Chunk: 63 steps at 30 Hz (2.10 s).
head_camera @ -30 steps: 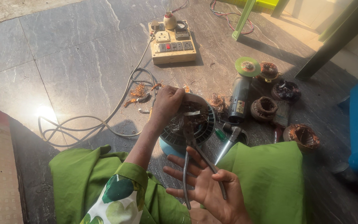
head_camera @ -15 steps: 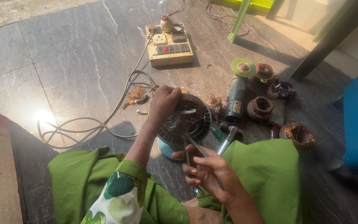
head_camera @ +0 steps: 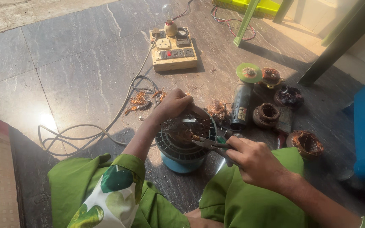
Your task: The person removes copper windings from a motor stator using pliers and a hammer. They pull and cut the wires, then use a screwdriver and hammer to tap out the remaining wire ends from the stator slots.
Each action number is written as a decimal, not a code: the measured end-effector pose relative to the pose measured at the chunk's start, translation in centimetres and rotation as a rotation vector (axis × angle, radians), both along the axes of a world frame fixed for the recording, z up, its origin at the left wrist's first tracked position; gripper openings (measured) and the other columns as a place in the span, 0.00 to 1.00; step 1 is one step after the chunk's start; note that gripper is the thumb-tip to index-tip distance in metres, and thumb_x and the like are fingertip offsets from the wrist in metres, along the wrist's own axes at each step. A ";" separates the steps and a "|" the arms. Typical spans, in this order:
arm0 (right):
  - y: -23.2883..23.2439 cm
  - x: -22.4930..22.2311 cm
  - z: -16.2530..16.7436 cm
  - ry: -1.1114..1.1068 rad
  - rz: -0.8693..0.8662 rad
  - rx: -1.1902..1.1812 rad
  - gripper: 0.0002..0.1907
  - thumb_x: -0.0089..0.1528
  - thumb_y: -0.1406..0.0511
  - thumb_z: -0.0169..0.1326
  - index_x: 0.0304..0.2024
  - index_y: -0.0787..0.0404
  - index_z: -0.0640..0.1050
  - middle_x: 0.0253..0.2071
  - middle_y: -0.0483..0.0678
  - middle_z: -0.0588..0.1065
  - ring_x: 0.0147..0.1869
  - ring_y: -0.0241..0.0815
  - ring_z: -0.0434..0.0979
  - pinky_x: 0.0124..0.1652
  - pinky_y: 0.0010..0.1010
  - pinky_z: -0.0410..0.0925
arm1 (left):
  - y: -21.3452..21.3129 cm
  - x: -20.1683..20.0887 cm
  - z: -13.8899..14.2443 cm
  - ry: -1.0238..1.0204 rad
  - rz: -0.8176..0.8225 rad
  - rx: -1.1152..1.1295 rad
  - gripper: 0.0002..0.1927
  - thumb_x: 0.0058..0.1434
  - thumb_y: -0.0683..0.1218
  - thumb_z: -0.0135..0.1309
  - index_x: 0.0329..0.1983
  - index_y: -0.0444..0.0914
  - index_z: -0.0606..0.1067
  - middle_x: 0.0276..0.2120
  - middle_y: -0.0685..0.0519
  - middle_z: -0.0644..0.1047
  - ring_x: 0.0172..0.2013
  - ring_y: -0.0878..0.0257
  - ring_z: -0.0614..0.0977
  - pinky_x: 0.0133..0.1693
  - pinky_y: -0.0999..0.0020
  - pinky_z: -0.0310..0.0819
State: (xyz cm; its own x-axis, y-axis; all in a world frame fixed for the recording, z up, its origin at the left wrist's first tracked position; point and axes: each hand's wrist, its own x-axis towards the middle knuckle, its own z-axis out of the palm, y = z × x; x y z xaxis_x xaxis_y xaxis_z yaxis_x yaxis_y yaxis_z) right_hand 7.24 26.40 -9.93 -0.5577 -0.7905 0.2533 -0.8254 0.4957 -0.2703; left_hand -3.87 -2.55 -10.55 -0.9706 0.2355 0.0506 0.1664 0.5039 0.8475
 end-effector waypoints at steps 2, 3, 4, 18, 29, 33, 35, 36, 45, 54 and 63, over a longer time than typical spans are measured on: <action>-0.2 2.6 -1.7 -0.183 -0.143 -0.124 0.07 0.45 0.77 0.55 0.26 0.64 0.76 0.39 0.51 0.74 0.37 0.53 0.80 0.34 0.45 0.70 | 0.1 0.4 -0.2 0.057 0.023 -0.006 0.23 0.61 0.54 0.49 0.20 0.32 0.79 0.14 0.49 0.74 0.17 0.62 0.75 0.27 0.59 0.71; -0.5 4.4 -2.9 -0.272 -0.217 -0.186 0.07 0.44 0.78 0.53 0.25 0.64 0.75 0.40 0.51 0.75 0.36 0.52 0.80 0.33 0.45 0.69 | 0.2 0.5 -0.2 0.093 0.047 0.003 0.24 0.61 0.54 0.49 0.19 0.31 0.78 0.14 0.49 0.74 0.17 0.61 0.75 0.27 0.60 0.71; -0.8 6.4 -4.4 -0.406 -0.316 -0.210 0.07 0.46 0.78 0.51 0.24 0.64 0.76 0.38 0.50 0.75 0.34 0.49 0.81 0.33 0.44 0.69 | 0.1 0.7 -0.2 0.129 0.071 0.012 0.24 0.61 0.54 0.49 0.19 0.31 0.77 0.13 0.49 0.73 0.17 0.61 0.75 0.27 0.60 0.71; 6.1 10.4 -11.7 -1.025 -0.688 -0.812 0.17 0.54 0.74 0.53 0.46 0.65 0.76 0.24 0.49 0.69 0.26 0.39 0.68 0.28 0.31 0.62 | 2.0 -1.4 -0.3 -0.100 0.207 -0.106 0.21 0.56 0.56 0.52 0.24 0.33 0.81 0.19 0.49 0.77 0.23 0.59 0.79 0.32 0.61 0.73; -4.5 -1.8 -8.5 -1.272 -0.779 -0.929 0.21 0.61 0.72 0.48 0.59 0.61 0.71 0.46 0.57 0.75 0.44 0.45 0.79 0.41 0.37 0.76 | 1.6 2.7 -2.2 0.039 0.224 0.050 0.24 0.61 0.53 0.48 0.21 0.29 0.79 0.13 0.45 0.75 0.17 0.60 0.77 0.27 0.61 0.73; -4.0 -1.6 -10.5 -1.432 -0.709 -1.014 0.23 0.61 0.70 0.48 0.59 0.63 0.73 0.51 0.47 0.77 0.52 0.37 0.77 0.48 0.37 0.72 | 1.3 2.3 -2.8 0.035 0.189 0.087 0.25 0.62 0.53 0.47 0.21 0.29 0.80 0.14 0.45 0.76 0.16 0.60 0.76 0.25 0.61 0.73; -3.2 -1.4 -10.8 -1.478 -0.716 -1.149 0.22 0.62 0.70 0.49 0.60 0.62 0.73 0.50 0.47 0.77 0.53 0.38 0.76 0.51 0.37 0.71 | 1.3 2.4 -3.2 -0.018 0.190 0.110 0.24 0.62 0.53 0.46 0.23 0.30 0.81 0.14 0.47 0.77 0.16 0.60 0.77 0.25 0.62 0.74; -2.8 -1.5 -11.1 -1.499 -0.708 -1.217 0.22 0.62 0.70 0.50 0.60 0.61 0.72 0.49 0.47 0.76 0.53 0.38 0.75 0.52 0.37 0.70 | 1.2 2.3 -3.4 -0.038 0.197 0.119 0.24 0.62 0.53 0.45 0.23 0.31 0.82 0.15 0.47 0.78 0.15 0.61 0.78 0.25 0.63 0.75; -2.1 -1.6 -11.2 -1.542 -0.719 -1.305 0.19 0.61 0.72 0.49 0.55 0.67 0.73 0.46 0.49 0.75 0.47 0.40 0.77 0.50 0.39 0.75 | 1.6 2.0 -3.9 -0.043 0.215 0.111 0.24 0.63 0.54 0.47 0.27 0.31 0.84 0.16 0.46 0.80 0.17 0.61 0.80 0.27 0.65 0.77; -1.0 -1.8 -12.2 -1.460 -0.740 -1.328 0.19 0.58 0.74 0.47 0.52 0.71 0.76 0.43 0.52 0.78 0.40 0.43 0.78 0.45 0.33 0.73 | 1.9 1.9 -4.0 -0.092 0.227 0.136 0.24 0.62 0.53 0.47 0.27 0.29 0.83 0.17 0.45 0.80 0.18 0.60 0.81 0.28 0.62 0.79; 0.1 0.4 -11.5 -1.440 -0.560 -1.466 0.20 0.59 0.75 0.51 0.54 0.74 0.76 0.46 0.54 0.76 0.38 0.43 0.73 0.41 0.34 0.69 | 2.0 1.6 -4.6 0.021 0.213 0.120 0.23 0.62 0.53 0.49 0.24 0.30 0.82 0.16 0.46 0.79 0.17 0.62 0.81 0.27 0.65 0.77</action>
State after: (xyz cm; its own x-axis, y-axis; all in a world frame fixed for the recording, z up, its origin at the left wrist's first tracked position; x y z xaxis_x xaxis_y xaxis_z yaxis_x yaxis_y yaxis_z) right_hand 7.62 26.50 -21.46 -0.9229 -0.1899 -0.3351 0.3826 -0.5515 -0.7412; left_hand -2.28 -0.55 -15.11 -0.9961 0.0163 0.0869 0.0855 0.4256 0.9009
